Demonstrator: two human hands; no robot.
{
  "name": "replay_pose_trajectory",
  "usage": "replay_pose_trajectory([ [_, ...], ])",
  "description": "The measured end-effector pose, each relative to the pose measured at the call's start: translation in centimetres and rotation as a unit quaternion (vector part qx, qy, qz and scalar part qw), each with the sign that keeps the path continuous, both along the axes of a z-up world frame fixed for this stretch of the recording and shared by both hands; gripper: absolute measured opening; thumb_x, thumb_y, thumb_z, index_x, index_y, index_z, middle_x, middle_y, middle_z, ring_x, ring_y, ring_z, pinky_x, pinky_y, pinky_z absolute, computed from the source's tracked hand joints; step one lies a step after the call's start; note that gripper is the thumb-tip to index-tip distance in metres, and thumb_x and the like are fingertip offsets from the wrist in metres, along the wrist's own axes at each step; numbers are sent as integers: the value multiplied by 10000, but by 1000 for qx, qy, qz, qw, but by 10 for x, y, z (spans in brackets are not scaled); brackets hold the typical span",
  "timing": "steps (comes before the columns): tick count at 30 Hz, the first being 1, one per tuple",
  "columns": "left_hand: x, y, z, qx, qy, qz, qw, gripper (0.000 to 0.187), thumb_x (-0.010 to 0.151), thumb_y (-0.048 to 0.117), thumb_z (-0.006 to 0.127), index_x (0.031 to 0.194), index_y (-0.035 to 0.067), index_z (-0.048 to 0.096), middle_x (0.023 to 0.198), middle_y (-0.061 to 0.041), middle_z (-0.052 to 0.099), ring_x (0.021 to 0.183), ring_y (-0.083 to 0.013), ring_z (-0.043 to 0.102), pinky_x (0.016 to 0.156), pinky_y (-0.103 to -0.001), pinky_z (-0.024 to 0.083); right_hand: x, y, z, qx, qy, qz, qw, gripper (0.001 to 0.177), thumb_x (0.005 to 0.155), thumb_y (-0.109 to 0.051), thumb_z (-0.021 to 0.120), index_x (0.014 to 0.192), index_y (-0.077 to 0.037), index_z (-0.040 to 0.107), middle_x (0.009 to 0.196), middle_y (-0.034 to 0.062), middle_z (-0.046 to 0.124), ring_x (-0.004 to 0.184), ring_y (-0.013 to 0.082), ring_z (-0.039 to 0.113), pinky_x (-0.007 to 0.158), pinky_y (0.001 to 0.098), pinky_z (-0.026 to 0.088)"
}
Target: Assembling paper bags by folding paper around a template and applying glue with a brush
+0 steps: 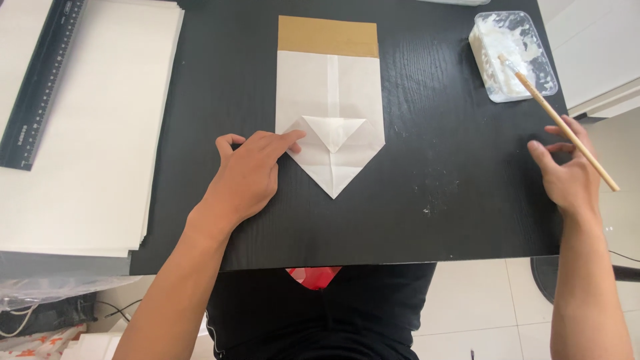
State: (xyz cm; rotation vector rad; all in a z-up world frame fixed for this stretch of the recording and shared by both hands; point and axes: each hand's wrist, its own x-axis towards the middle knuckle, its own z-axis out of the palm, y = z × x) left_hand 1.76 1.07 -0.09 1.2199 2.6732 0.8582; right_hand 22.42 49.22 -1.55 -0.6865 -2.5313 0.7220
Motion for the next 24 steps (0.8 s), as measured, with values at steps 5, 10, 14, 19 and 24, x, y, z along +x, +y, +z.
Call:
replay_pose_trajectory([
  [5,0,-1,-2,-8,8,-1,1000,826,740,-156,298,1384,297,546,1119,152,665,1077,-82,578,950,-438,231,33,-28,-11,79,-77,-33,993,416,1024,-206,710,1383,-12,629,1286,129,622,1053,255,608,976,442,419],
  [10,7,6,-6,7,71,-7,997,605,859,-88,444,1337,226,640,1042,158,731,1140,-196,537,859,-528,289,28,-125,-20,136,-74,-4,988,256,978,-225,753,1167,-89,646,1136,75,679,987,241,656,980,474,343],
  [14,10,10,-7,-31,115,-40,992,507,963,-13,420,1302,274,664,932,50,680,1297,-167,522,1029,-582,283,-6,-202,-6,175,-27,204,963,227,821,-281,854,966,-242,683,956,-111,711,937,100,691,986,313,346],
  [19,20,16,-8,-18,237,-70,969,355,967,68,492,1165,289,685,1224,-2,553,1308,-263,423,966,-581,349,-33,-238,8,255,50,331,907,203,883,-221,798,1061,-178,709,925,-41,675,863,155,642,950,382,342],
  [24,27,27,-16,-6,218,-131,967,359,956,64,500,1168,297,671,1327,-18,512,1371,-270,389,996,-619,341,-44,-243,14,316,119,358,870,73,942,-170,764,965,-155,696,880,-28,603,812,173,564,886,435,273],
])
